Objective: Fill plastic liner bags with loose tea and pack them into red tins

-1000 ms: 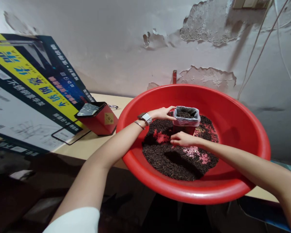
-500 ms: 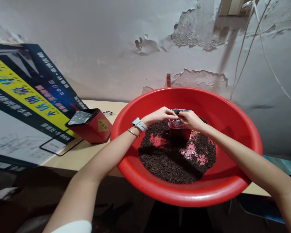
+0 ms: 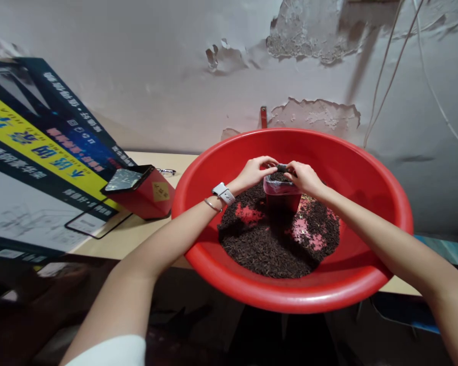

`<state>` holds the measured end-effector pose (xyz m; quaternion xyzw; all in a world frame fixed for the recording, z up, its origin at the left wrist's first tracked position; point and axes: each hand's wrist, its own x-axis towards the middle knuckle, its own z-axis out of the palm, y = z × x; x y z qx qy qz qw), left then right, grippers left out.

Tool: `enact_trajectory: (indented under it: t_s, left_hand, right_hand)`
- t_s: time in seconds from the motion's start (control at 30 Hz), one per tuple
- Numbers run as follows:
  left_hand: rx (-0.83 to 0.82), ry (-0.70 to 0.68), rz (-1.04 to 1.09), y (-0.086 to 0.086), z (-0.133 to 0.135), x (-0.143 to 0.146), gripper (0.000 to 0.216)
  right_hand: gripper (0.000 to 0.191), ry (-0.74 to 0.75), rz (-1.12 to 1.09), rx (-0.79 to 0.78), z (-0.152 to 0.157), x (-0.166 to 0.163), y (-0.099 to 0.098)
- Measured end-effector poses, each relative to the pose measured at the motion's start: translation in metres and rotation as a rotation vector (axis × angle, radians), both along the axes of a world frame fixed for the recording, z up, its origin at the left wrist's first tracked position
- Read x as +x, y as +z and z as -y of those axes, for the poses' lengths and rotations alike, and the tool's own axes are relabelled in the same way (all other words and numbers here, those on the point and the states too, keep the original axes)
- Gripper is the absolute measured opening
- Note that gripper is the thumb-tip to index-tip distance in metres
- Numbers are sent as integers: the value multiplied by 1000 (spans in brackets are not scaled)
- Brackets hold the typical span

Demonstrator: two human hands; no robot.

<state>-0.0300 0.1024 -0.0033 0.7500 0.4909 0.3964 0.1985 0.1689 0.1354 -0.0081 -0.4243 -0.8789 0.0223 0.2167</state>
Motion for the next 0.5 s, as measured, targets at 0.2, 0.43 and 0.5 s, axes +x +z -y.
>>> enact_trajectory:
  t_s: [0.2, 0.43, 0.5]
  left_hand:
    - [66, 438, -271, 6, 2, -2, 26]
    - [-187, 607, -475, -3, -8, -18, 30]
    - [-260, 570, -540, -8, -12, -24, 30]
  right_hand:
    - [19, 282, 64, -57, 25, -15, -2]
    - [82, 536, 625, -691, 69, -23, -74]
    - [92, 512, 718, -749, 75, -21, -90]
